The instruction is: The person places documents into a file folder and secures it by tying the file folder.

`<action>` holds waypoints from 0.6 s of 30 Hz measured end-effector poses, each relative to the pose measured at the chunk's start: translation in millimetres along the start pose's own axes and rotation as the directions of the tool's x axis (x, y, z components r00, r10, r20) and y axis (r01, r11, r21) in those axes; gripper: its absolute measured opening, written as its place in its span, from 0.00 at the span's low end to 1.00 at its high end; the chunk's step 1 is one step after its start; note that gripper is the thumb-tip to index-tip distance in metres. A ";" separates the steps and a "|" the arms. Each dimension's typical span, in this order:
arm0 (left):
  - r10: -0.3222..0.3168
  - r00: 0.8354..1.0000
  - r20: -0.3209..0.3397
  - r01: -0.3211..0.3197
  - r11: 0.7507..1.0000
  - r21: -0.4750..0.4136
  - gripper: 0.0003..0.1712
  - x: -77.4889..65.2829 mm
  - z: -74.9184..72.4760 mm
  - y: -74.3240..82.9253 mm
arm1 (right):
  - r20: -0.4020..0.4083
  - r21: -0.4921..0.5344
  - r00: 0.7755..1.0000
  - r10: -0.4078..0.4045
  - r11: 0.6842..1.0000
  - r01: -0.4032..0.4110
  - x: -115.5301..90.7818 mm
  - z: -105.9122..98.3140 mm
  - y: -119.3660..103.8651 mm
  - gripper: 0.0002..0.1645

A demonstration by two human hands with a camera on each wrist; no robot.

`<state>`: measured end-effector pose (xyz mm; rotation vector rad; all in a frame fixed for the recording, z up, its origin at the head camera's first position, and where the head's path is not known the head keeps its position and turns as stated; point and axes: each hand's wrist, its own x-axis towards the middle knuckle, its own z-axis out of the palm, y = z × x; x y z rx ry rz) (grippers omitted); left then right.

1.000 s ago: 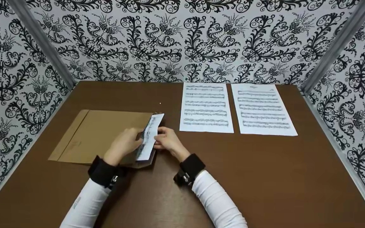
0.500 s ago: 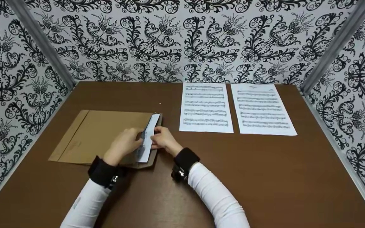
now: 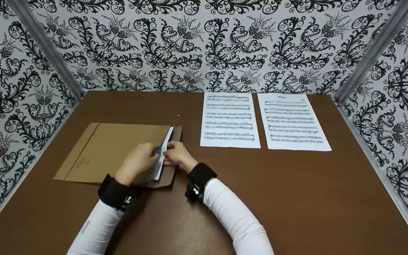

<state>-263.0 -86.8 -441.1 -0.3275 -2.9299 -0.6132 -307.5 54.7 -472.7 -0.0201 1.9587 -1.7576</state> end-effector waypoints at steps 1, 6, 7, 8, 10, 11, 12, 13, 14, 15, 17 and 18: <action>0.002 1.000 0.002 -0.002 1.000 0.006 0.06 -0.6 -1.4 0.7 | -0.001 0.008 1.000 -0.001 1.000 0.001 0.8 1.4 0.6 0.25; -0.004 1.000 0.018 0.004 1.000 -0.009 0.07 0.2 -2.6 0.1 | -0.004 0.058 1.000 -0.010 0.998 0.010 5.2 8.0 4.0 0.24; -0.009 1.000 0.025 0.009 1.000 -0.019 0.07 0.4 -3.2 0.2 | -0.007 0.066 1.000 -0.014 0.998 0.015 6.0 9.1 4.7 0.24; -0.015 0.999 0.034 0.016 0.999 -0.029 0.07 0.6 -3.8 0.3 | -0.010 0.072 1.000 -0.018 0.997 0.019 6.7 10.1 5.3 0.24; -0.022 0.999 0.048 0.024 0.999 -0.043 0.07 1.2 -4.9 0.2 | -0.019 0.076 1.000 -0.023 0.997 0.025 8.0 11.9 6.5 0.25; -0.026 0.998 0.054 0.029 0.998 -0.048 0.07 1.4 -5.5 0.1 | -0.023 0.076 0.999 -0.028 0.997 0.030 8.4 12.8 6.9 0.25; -0.029 0.998 0.057 0.032 0.998 -0.052 0.08 1.7 -5.9 0.0 | -0.029 0.077 0.999 -0.034 0.996 0.036 8.7 13.6 7.5 0.24; -0.030 0.998 0.060 0.034 0.998 -0.054 0.07 2.0 -6.4 -0.1 | -0.035 0.075 0.999 -0.037 0.996 0.040 8.7 14.3 7.6 0.24; -0.031 0.997 0.063 0.035 0.998 -0.052 0.07 2.2 -6.8 -0.2 | -0.039 0.074 0.998 -0.039 0.996 0.042 8.7 15.0 7.7 0.24; -0.033 0.997 0.067 0.036 0.998 -0.051 0.08 2.4 -7.2 -0.2 | -0.042 0.074 0.998 -0.042 0.996 0.046 8.9 15.8 8.1 0.23; -0.032 0.997 0.069 0.035 0.998 -0.045 0.08 2.3 -7.7 -0.4 | -0.047 0.072 0.998 -0.048 0.996 0.051 8.5 17.2 8.1 0.23; -0.030 0.997 0.069 0.033 0.999 -0.042 0.08 2.2 -7.9 -0.6 | -0.050 0.071 0.998 -0.050 0.996 0.053 8.5 18.0 8.3 0.23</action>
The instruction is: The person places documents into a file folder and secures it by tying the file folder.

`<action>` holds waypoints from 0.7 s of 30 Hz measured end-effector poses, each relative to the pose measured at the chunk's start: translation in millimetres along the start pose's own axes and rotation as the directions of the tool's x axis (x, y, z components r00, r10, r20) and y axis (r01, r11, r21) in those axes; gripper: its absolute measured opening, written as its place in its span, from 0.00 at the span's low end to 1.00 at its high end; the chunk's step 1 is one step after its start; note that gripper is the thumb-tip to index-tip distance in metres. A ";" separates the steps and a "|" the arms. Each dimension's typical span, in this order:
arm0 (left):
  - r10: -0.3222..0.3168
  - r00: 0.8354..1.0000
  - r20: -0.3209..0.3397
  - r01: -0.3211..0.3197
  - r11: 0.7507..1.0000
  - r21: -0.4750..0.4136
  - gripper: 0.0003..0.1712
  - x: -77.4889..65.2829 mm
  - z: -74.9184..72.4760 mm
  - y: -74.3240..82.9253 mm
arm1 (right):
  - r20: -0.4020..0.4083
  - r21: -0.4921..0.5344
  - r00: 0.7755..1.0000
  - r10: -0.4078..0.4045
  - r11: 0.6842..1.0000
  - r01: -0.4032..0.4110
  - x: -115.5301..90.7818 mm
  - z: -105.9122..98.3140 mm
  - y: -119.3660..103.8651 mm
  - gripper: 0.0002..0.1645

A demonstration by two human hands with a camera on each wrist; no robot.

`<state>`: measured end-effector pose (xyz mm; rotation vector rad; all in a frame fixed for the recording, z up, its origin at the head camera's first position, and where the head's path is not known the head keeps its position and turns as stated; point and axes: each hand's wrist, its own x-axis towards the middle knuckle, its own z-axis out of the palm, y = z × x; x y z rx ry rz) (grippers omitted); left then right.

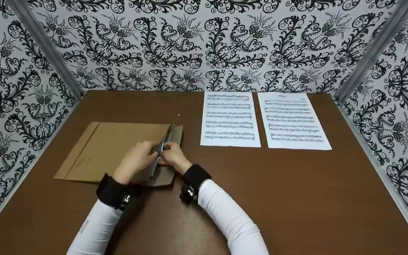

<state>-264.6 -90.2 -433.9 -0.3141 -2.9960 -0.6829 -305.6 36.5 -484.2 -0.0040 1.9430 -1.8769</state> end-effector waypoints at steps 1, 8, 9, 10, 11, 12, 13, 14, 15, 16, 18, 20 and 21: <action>0.003 1.000 -0.001 -0.003 1.000 0.002 0.07 -0.1 -0.2 -0.1 | -0.002 -0.001 1.000 0.000 1.000 0.000 -0.2 0.9 0.0 0.24; 0.031 1.000 -0.007 -0.031 1.000 -0.004 0.07 -0.9 -1.6 -1.2 | -0.019 -0.037 1.000 -0.020 0.999 0.019 0.0 10.4 1.8 0.26; 0.034 0.999 -0.007 -0.034 0.999 -0.003 0.07 -0.9 -2.0 -1.4 | -0.021 -0.041 1.000 -0.021 0.999 0.020 0.0 11.9 2.1 0.26; 0.037 0.999 -0.008 -0.037 0.999 -0.006 0.07 -0.9 -2.3 -1.6 | -0.025 -0.044 0.999 -0.020 0.999 0.019 -0.1 13.1 2.2 0.26; 0.038 0.999 -0.007 -0.038 0.999 -0.011 0.07 -1.1 -2.7 -1.6 | -0.030 -0.048 0.999 -0.021 0.999 0.020 -0.1 14.2 2.5 0.26; 0.039 0.999 -0.009 -0.039 0.999 -0.015 0.07 -1.1 -3.1 -1.8 | -0.033 -0.045 0.999 -0.021 0.999 0.020 -0.1 15.1 2.7 0.26; 0.039 0.999 -0.010 -0.039 0.999 -0.017 0.08 -0.9 -3.4 -2.0 | -0.036 -0.042 0.999 -0.021 0.999 0.020 0.0 15.8 2.9 0.27; 0.038 0.999 -0.010 -0.038 0.999 -0.018 0.08 -1.0 -3.8 -2.0 | -0.038 -0.037 0.999 -0.022 0.999 0.021 0.1 16.2 3.0 0.27; 0.039 0.999 -0.010 -0.039 0.999 -0.015 0.08 -0.8 -4.1 -2.2 | -0.039 -0.037 0.999 -0.024 0.999 0.022 0.1 16.3 3.0 0.27; 0.037 0.999 -0.008 -0.038 0.999 -0.020 0.09 -0.8 -4.4 -2.1 | -0.040 -0.036 0.999 -0.024 0.999 0.022 0.3 16.2 3.0 0.27; 0.033 0.999 -0.003 -0.033 0.999 -0.029 0.09 -0.3 -4.8 -2.1 | -0.036 -0.037 0.999 -0.018 0.999 0.017 0.4 15.6 2.7 0.27; 0.025 1.000 0.010 -0.024 0.999 -0.044 0.10 -0.1 -4.9 -2.2 | -0.026 -0.041 1.000 -0.010 0.999 0.009 0.3 14.4 2.6 0.27; 0.018 1.000 0.015 -0.017 0.998 -0.055 0.11 0.2 -4.8 -2.5 | -0.018 -0.046 1.000 -0.005 0.999 0.004 0.3 13.6 2.5 0.27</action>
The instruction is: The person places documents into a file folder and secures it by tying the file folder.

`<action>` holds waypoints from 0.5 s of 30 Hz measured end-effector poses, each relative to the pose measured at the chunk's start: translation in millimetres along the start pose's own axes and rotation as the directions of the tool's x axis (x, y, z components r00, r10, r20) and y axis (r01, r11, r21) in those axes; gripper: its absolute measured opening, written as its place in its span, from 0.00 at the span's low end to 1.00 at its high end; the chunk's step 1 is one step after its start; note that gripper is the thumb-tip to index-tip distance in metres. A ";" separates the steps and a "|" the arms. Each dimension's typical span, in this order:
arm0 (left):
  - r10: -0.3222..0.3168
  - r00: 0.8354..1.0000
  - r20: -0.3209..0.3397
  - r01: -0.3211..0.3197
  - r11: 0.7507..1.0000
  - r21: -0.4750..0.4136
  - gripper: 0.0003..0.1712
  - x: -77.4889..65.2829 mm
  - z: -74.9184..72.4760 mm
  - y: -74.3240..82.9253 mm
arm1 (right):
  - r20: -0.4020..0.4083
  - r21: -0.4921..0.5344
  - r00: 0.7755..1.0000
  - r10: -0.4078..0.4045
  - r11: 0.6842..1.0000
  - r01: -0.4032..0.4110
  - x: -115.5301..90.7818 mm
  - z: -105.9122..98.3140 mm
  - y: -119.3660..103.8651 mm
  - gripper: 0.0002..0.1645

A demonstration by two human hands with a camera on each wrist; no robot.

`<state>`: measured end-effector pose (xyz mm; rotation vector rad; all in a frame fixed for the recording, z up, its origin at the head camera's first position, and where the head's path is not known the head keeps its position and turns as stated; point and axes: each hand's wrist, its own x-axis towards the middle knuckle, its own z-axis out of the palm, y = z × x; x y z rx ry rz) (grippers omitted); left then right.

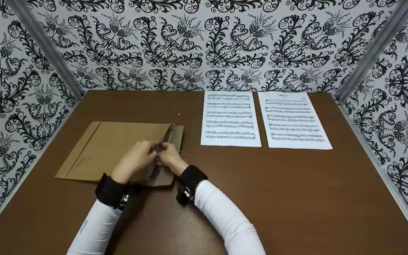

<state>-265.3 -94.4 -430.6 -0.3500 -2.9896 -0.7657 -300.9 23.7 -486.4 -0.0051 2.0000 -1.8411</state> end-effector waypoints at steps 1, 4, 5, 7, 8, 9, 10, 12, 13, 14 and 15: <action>-0.006 1.000 0.005 0.006 1.000 -0.014 0.11 0.2 0.2 -0.1 | 0.008 -0.005 1.000 0.005 1.000 -0.005 -0.1 -1.0 -0.1 0.27; -0.018 1.000 0.019 0.018 0.999 -0.043 0.14 0.7 0.7 -0.8 | 0.030 -0.031 1.000 0.006 1.000 -0.005 -0.5 -4.0 -0.7 0.29; -0.022 1.000 0.021 0.023 0.998 -0.051 0.14 0.7 0.7 -1.1 | 0.036 -0.044 0.999 0.004 0.999 -0.002 -0.6 -5.0 -1.0 0.30; -0.028 0.999 0.026 0.029 0.998 -0.057 0.15 0.9 0.8 -1.5 | 0.045 -0.063 0.999 -0.004 0.998 0.007 -1.2 -7.3 -1.8 0.30; -0.034 0.999 0.031 0.035 0.997 -0.063 0.16 1.0 0.7 -1.6 | 0.047 -0.071 0.999 -0.008 0.997 0.011 -1.6 -8.5 -2.2 0.30; -0.039 0.999 0.035 0.041 0.997 -0.069 0.16 1.2 0.5 -1.4 | 0.049 -0.073 0.999 -0.010 0.997 0.014 -2.1 -9.8 -2.6 0.30; -0.047 0.998 0.040 0.050 0.996 -0.075 0.18 1.5 0.3 -1.3 | 0.051 -0.068 0.999 -0.010 0.998 0.014 -2.6 -11.4 -2.9 0.29; -0.050 0.998 0.041 0.053 0.996 -0.068 0.19 1.9 0.5 -1.2 | 0.054 -0.061 0.998 -0.014 0.998 0.017 -4.1 -14.9 -3.2 0.28; -0.051 0.998 0.042 0.054 0.996 -0.065 0.19 2.2 0.6 -1.0 | 0.056 -0.060 0.998 -0.018 0.998 0.021 -4.8 -16.7 -3.4 0.27; -0.053 0.998 0.042 0.055 0.997 -0.061 0.20 2.4 0.8 -0.7 | 0.055 -0.064 0.998 -0.021 0.998 0.025 -6.1 -18.7 -3.9 0.27; -0.050 0.998 0.035 0.052 0.997 -0.049 0.20 2.5 1.2 -0.6 | 0.055 -0.069 0.998 -0.028 0.997 0.031 -7.4 -20.7 -4.4 0.26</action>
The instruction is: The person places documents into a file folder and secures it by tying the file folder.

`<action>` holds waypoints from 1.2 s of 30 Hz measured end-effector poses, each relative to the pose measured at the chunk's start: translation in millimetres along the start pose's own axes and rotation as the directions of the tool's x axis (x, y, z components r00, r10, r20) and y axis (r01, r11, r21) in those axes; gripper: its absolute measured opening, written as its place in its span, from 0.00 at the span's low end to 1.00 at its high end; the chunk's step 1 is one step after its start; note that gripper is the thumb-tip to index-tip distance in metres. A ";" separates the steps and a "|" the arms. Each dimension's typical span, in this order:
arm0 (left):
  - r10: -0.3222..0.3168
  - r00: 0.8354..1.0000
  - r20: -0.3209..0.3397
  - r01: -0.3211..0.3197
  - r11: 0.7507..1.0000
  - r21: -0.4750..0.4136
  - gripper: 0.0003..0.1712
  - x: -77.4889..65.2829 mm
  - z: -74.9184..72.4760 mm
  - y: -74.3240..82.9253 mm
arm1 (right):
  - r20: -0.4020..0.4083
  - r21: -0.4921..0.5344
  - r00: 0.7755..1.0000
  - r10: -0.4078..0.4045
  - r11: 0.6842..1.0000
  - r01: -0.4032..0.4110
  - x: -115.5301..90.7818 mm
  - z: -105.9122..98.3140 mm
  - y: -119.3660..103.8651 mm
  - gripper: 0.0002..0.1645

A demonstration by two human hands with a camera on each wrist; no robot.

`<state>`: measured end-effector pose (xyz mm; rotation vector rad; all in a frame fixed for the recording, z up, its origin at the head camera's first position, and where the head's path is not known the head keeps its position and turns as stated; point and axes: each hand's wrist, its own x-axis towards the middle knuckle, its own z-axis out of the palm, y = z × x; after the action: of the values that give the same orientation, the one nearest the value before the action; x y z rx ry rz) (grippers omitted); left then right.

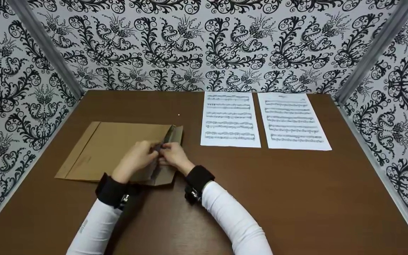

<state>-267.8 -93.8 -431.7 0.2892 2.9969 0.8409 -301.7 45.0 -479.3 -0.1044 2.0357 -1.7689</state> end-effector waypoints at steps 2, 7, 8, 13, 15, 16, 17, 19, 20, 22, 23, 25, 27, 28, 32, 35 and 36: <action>0.007 1.000 -0.015 -0.007 1.000 0.026 0.18 0.4 1.4 -0.1 | 0.000 -0.026 1.000 -0.018 0.999 0.018 -3.3 -3.7 -1.1 0.25; 0.012 0.999 -0.038 -0.009 0.998 0.063 0.18 2.4 5.4 0.7 | -0.027 -0.079 0.997 -0.067 0.995 0.064 -13.7 -12.7 -3.3 0.22; 0.012 0.999 -0.039 -0.009 0.998 0.065 0.18 2.7 6.1 1.0 | -0.034 -0.083 0.997 -0.070 0.994 0.067 -15.7 -14.6 -3.2 0.22; 0.007 1.000 -0.030 -0.006 0.998 0.062 0.19 2.4 9.4 0.8 | -0.031 -0.071 0.994 -0.103 0.992 0.101 -22.9 -24.4 -2.0 0.23; 0.010 1.000 -0.025 -0.008 0.998 0.058 0.19 2.5 11.2 0.0 | -0.016 -0.055 0.993 -0.117 0.992 0.116 -24.9 -28.2 -1.3 0.24; 0.011 1.000 -0.023 -0.010 0.998 0.056 0.19 2.8 12.3 -0.8 | -0.007 -0.049 0.992 -0.125 0.991 0.124 -25.8 -30.0 -0.7 0.24; 0.015 1.000 -0.023 -0.014 0.998 0.055 0.18 3.0 13.5 -1.6 | 0.002 -0.042 0.992 -0.129 0.991 0.129 -26.9 -32.0 0.0 0.25; 0.028 0.999 -0.030 -0.027 0.998 0.061 0.16 3.4 15.3 -3.1 | 0.021 -0.029 0.991 -0.131 0.991 0.131 -29.1 -36.1 1.2 0.26; 0.035 0.999 -0.033 -0.033 0.997 0.063 0.15 3.6 16.1 -3.8 | 0.031 -0.022 0.991 -0.132 0.991 0.133 -30.3 -38.4 1.7 0.26; 0.050 0.998 -0.038 -0.047 0.997 0.067 0.11 4.0 17.6 -5.0 | 0.046 -0.010 0.990 -0.133 0.991 0.134 -32.8 -43.3 2.3 0.27; 0.057 0.998 -0.041 -0.054 0.996 0.070 0.09 4.1 18.4 -5.5 | 0.051 0.001 0.990 -0.129 0.992 0.129 -34.1 -45.9 2.4 0.28; 0.066 0.997 -0.042 -0.063 0.995 0.072 0.06 4.8 19.6 -6.6 | 0.055 0.025 0.991 -0.118 0.993 0.117 -36.6 -50.9 2.0 0.28; 0.066 0.997 -0.039 -0.064 0.996 0.066 0.05 5.3 20.6 -6.9 | 0.055 0.050 0.993 -0.106 0.993 0.103 -39.2 -56.2 1.3 0.28; 0.068 0.997 -0.041 -0.065 0.996 0.067 0.04 5.6 21.1 -7.1 | 0.052 0.061 0.994 -0.099 0.994 0.096 -40.8 -58.9 0.4 0.29; 0.064 0.997 -0.044 -0.060 0.995 0.082 0.08 4.8 21.5 -6.6 | 0.027 0.098 0.996 -0.087 0.992 0.084 -48.3 -72.8 -3.8 0.30; 0.065 0.997 -0.052 -0.060 0.993 0.099 0.11 3.7 21.9 -6.9 | 0.000 0.118 0.996 -0.091 0.989 0.090 -53.1 -85.4 -6.5 0.30; 0.067 0.996 -0.054 -0.062 0.993 0.098 0.11 3.7 22.3 -7.3 | -0.010 0.127 0.996 -0.093 0.988 0.093 -54.0 -89.5 -6.8 0.30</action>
<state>-271.3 -87.8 -454.4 0.3722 3.1026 0.7225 -287.9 144.6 -450.2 -0.1591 1.9440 -1.9523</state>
